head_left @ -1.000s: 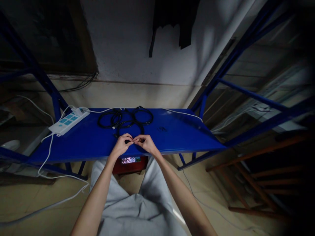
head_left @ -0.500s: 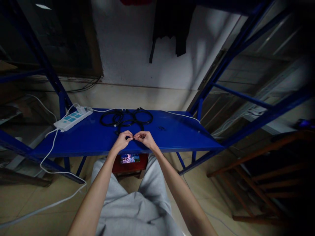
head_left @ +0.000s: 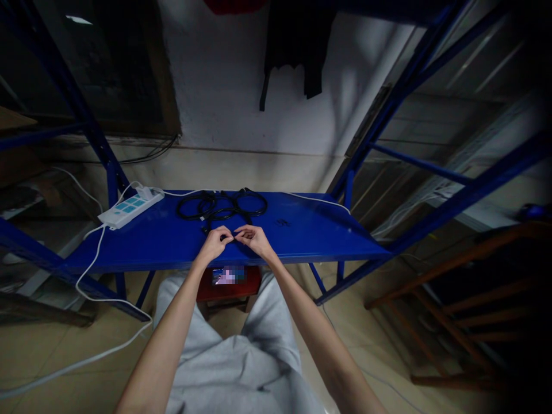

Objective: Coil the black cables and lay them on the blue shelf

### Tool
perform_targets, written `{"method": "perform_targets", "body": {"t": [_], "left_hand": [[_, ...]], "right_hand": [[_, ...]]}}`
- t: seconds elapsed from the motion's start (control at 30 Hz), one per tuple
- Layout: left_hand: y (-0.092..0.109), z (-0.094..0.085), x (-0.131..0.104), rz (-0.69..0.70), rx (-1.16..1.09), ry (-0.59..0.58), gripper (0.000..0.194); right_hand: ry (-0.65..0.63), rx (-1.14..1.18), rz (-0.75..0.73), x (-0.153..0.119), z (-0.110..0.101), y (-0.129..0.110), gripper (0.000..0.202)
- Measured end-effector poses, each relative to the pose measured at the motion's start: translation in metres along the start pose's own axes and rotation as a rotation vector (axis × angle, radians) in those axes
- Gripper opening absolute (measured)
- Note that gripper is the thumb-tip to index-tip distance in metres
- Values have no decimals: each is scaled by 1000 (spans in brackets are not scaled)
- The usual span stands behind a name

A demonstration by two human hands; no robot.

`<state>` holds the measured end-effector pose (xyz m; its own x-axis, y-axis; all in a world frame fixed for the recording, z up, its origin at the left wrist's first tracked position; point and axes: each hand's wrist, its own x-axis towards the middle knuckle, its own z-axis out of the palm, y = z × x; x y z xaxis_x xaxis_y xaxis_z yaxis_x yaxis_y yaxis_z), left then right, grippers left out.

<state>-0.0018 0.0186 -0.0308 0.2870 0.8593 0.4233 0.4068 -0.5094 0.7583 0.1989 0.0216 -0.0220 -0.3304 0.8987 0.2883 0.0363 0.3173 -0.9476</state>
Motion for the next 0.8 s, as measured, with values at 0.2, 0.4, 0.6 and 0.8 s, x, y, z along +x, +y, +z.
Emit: {"method": "perform_targets", "body": {"t": [0.2, 0.4, 0.6, 0.8], "left_hand": [[-1, 0, 1, -46, 14, -19, 15], [0, 0, 1, -65, 41, -26, 15], [-2, 1, 1, -57, 110, -22, 16], [5, 1, 0, -38, 136, -3, 16]], "right_hand": [[-29, 17, -14, 0, 0, -3, 55], [-46, 25, -20, -1, 0, -7, 68], [-48, 48, -25, 0, -2, -4, 63], [25, 69, -10, 2, -2, 0, 58]]}}
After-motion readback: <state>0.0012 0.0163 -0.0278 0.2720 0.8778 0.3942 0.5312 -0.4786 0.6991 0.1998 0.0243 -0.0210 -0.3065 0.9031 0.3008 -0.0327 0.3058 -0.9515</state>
